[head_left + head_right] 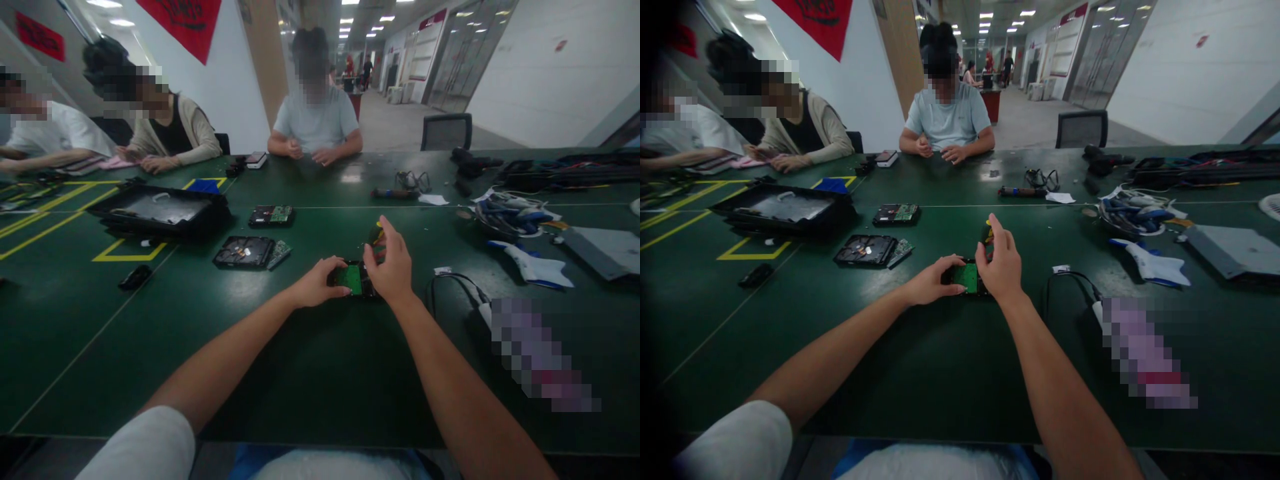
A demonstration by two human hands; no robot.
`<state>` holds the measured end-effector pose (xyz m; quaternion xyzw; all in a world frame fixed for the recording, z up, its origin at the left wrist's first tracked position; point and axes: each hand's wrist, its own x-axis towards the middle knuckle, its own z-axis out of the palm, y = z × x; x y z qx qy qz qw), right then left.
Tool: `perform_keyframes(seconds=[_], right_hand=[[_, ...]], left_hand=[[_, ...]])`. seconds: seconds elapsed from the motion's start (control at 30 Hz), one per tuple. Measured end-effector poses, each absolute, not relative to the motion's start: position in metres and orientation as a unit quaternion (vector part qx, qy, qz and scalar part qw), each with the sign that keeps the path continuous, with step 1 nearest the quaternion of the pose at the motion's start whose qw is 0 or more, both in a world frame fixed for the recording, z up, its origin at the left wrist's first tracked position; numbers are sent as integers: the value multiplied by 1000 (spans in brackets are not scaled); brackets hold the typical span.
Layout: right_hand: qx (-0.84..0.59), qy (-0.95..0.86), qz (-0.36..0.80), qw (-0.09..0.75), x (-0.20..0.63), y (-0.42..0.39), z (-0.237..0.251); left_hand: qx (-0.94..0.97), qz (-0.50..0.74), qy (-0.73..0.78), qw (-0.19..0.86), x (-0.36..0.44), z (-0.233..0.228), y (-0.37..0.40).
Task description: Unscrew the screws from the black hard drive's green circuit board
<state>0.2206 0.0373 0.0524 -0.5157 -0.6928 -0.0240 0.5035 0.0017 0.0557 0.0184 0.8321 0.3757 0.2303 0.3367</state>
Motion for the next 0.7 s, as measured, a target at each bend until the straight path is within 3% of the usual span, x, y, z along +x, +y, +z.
perform_keyframes(seconds=[0.7], right_hand=[[-508,-689,-11,516,229,39,47]], left_hand=[[830,224,375,346,1,24,54]])
